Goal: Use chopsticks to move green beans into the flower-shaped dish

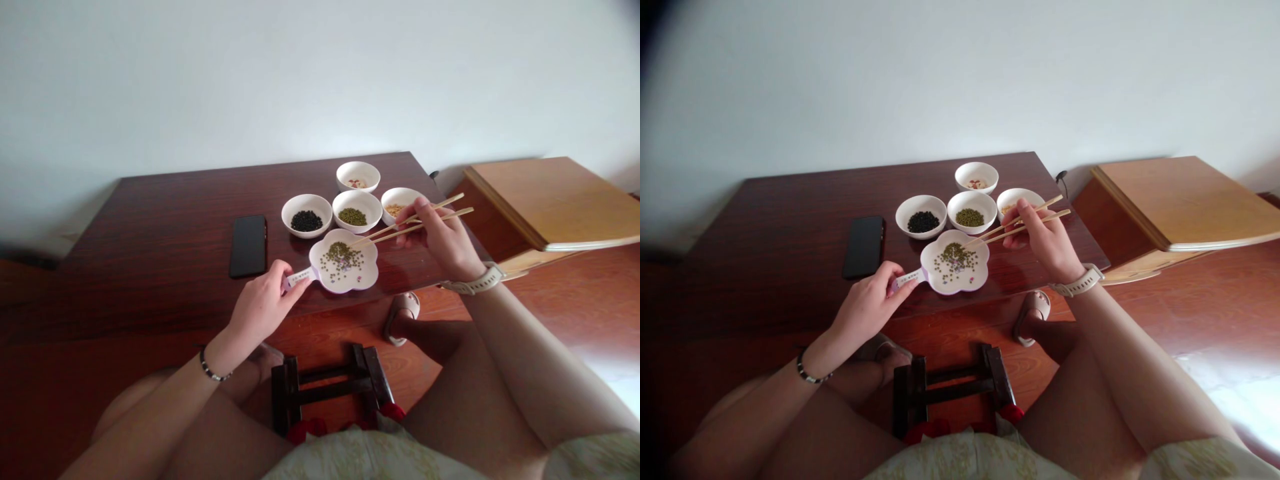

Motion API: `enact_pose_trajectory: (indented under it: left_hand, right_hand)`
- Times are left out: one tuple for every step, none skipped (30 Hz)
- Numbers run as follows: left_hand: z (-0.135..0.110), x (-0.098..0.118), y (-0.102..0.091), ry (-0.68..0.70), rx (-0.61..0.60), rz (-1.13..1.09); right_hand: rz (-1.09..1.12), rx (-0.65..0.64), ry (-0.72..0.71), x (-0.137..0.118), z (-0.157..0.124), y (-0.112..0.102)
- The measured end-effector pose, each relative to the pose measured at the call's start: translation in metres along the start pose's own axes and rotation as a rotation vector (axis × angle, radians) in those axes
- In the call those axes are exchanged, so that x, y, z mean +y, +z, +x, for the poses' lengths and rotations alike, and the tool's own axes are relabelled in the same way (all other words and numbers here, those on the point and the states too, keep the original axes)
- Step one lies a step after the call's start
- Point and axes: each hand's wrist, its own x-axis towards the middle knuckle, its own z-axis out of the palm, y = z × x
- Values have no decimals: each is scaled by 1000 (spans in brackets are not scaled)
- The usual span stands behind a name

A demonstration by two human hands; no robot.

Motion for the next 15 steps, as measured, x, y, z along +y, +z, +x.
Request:
enact_pose_trajectory:
  left_hand:
    - [2,-1,-1,2,7,-19]
    - [4,-3,-2,11,9,-38]
    - [6,-4,-3,23,10,-58]
    - [8,-4,-3,36,9,-80]
    - [10,-4,-3,47,9,-102]
    - [12,-4,-3,54,11,-122]
    - [14,-4,-2,58,14,-140]
    - [17,-3,-2,60,19,-155]
    - [19,-3,-2,61,25,-170]
    - [21,-2,-1,62,28,-186]
    - [24,-1,-1,62,30,-203]
    - [27,0,-1,61,28,-225]
    - [30,1,0,57,21,-252]
    - [34,2,-1,51,11,-281]
    - [39,3,-1,45,-2,-315]
  right_hand:
    - [10,-12,16,1,1,0]
    - [19,-31,34,1,2,0]
    - [28,-53,51,2,2,-1]
    - [39,-73,67,2,3,-1]
    - [52,-90,79,1,3,-1]
    - [66,-105,88,1,3,-2]
    - [81,-116,95,1,3,-2]
    - [93,-125,98,2,2,-2]
    - [99,-135,102,2,2,-2]
    - [102,-147,106,3,2,-1]
    - [103,-157,109,4,2,-1]
    - [103,-165,112,6,2,-1]
    - [105,-172,118,8,3,0]
    - [108,-177,124,9,3,1]
    - [113,-176,129,11,4,2]
